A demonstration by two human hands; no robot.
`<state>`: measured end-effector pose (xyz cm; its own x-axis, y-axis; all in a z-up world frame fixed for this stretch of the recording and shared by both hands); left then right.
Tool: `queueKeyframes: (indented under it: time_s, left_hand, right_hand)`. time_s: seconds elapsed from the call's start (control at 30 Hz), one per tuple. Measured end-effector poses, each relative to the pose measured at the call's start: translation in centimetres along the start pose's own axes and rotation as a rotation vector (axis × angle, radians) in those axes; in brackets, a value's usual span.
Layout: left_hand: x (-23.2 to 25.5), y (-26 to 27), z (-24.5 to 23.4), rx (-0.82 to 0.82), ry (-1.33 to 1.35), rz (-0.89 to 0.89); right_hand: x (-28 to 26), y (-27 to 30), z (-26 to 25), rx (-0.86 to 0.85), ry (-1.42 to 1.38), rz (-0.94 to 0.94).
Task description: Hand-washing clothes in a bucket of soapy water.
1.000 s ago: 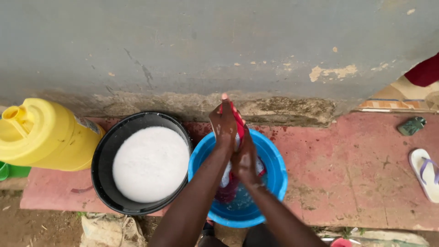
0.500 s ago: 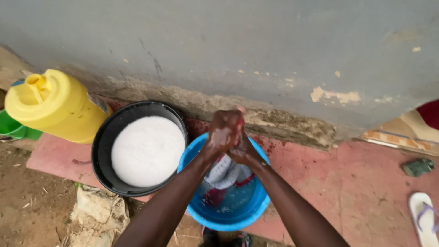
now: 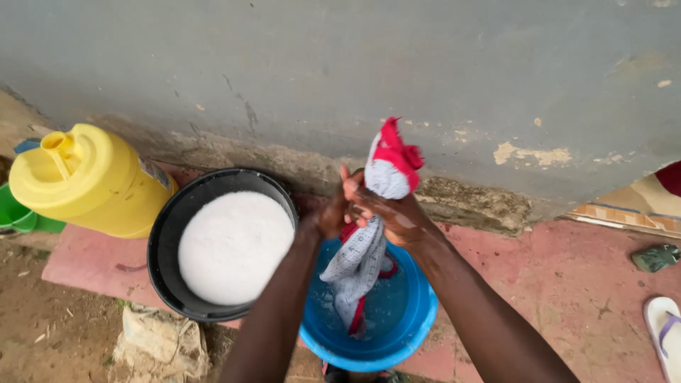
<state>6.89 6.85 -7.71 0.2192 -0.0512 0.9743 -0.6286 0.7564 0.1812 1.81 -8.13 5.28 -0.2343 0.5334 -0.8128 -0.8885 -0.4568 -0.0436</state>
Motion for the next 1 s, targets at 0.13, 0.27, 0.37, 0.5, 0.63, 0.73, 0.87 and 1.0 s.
queueKeyframes:
  time_s: [0.13,0.27,0.37,0.5,0.63,0.73,0.87,1.0]
  left_hand:
    - [-8.4,-3.6,1.1,0.089,-0.124,0.088]
    - [-6.0,-1.9,4.4,0.198,-0.211,0.140]
    - [-3.8,-1.9,5.3,0.281,-0.296,0.198]
    - [-2.5,-1.8,6.9,0.386,-0.400,0.266]
    - [-2.1,-2.1,8.1,0.493,-0.500,0.341]
    - [-4.1,-2.4,8.6,0.575,-0.578,0.393]
    - [-8.1,-2.8,9.4,0.961,-1.061,0.503]
    - [-9.8,-4.1,8.3,1.188,-1.206,0.323]
  right_hand:
    - [-3.7,-0.2,0.9,-0.021,-0.139,-0.048]
    - [-4.9,-0.9,0.9,-0.082,-0.159,0.069]
    - [-5.7,-1.8,-0.1,-0.145,-0.019,0.068]
    - [-4.7,-2.2,-1.2,0.044,0.231,0.125]
    - [-1.5,-2.6,-3.5,0.178,0.290,0.078]
    - [1.6,-2.7,-5.9,0.134,0.391,-0.034]
    - [9.6,-3.9,-11.7,0.235,0.340,-0.219]
    - [10.7,-4.3,-11.2,0.579,0.478,-0.526]
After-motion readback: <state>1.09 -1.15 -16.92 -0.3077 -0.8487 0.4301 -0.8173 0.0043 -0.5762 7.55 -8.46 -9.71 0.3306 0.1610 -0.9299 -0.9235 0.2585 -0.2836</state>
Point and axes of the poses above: each hand's wrist, its own y-axis away from the middle knuckle, its own z-axis out of the palm, x = y × z, the point moved 2 cm from there along -y, towards the middle knuckle, and after that the axes turned 11 degrees about -y, right-handed, at the moved point
